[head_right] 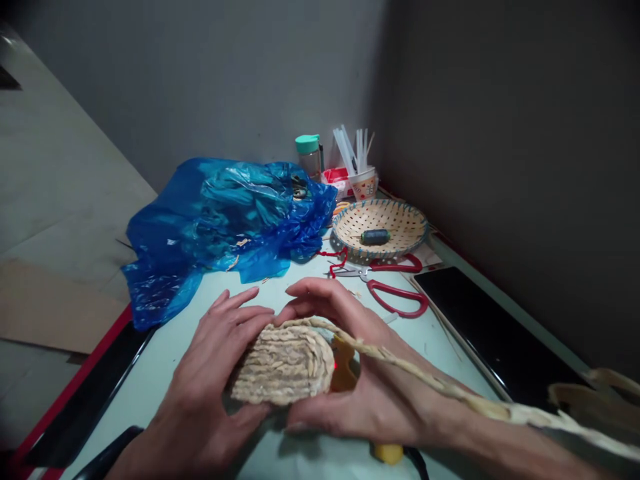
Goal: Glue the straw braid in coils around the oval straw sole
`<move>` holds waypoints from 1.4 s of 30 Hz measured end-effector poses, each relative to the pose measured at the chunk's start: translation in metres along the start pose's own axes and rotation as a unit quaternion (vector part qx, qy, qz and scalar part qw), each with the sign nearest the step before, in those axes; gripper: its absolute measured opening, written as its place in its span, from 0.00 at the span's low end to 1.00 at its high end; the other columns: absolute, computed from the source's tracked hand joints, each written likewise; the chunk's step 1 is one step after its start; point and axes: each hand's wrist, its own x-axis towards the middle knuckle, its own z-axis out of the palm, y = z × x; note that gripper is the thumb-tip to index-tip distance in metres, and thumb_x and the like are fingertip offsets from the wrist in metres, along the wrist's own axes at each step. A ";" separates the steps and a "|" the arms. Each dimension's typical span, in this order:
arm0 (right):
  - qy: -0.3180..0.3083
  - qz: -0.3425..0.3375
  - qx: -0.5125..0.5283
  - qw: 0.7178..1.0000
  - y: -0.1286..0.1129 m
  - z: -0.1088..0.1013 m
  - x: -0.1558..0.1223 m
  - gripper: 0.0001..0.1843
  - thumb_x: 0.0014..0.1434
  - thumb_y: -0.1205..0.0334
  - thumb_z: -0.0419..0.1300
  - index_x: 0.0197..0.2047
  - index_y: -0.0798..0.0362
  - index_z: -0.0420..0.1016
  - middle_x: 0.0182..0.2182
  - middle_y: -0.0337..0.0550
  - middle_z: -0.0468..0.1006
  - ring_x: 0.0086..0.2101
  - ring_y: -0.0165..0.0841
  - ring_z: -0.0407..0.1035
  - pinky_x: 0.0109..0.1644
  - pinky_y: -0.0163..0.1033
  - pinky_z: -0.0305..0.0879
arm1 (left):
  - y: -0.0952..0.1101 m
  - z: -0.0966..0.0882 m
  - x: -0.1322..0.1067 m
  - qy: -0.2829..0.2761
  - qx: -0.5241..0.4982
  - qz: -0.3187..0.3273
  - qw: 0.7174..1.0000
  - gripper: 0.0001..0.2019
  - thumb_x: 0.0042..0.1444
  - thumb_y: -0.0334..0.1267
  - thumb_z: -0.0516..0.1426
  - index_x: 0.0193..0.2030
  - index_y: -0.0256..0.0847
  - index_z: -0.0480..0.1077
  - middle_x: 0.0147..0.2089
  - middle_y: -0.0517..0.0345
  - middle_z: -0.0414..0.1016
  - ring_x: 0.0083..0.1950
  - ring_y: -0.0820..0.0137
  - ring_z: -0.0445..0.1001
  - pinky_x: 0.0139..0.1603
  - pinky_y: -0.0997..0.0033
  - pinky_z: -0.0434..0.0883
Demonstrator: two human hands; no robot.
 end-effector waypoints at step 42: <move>-0.112 0.006 0.287 0.951 -0.005 -0.013 -0.004 0.48 0.32 0.72 0.84 0.56 0.45 0.71 0.49 0.41 0.80 0.50 0.39 0.78 0.54 0.36 0.77 | -0.009 -0.019 0.010 0.183 -0.283 -0.300 0.892 0.13 0.67 0.38 0.59 0.31 0.44 0.79 0.21 0.67 0.77 0.22 0.75 0.75 0.30 0.77 0.71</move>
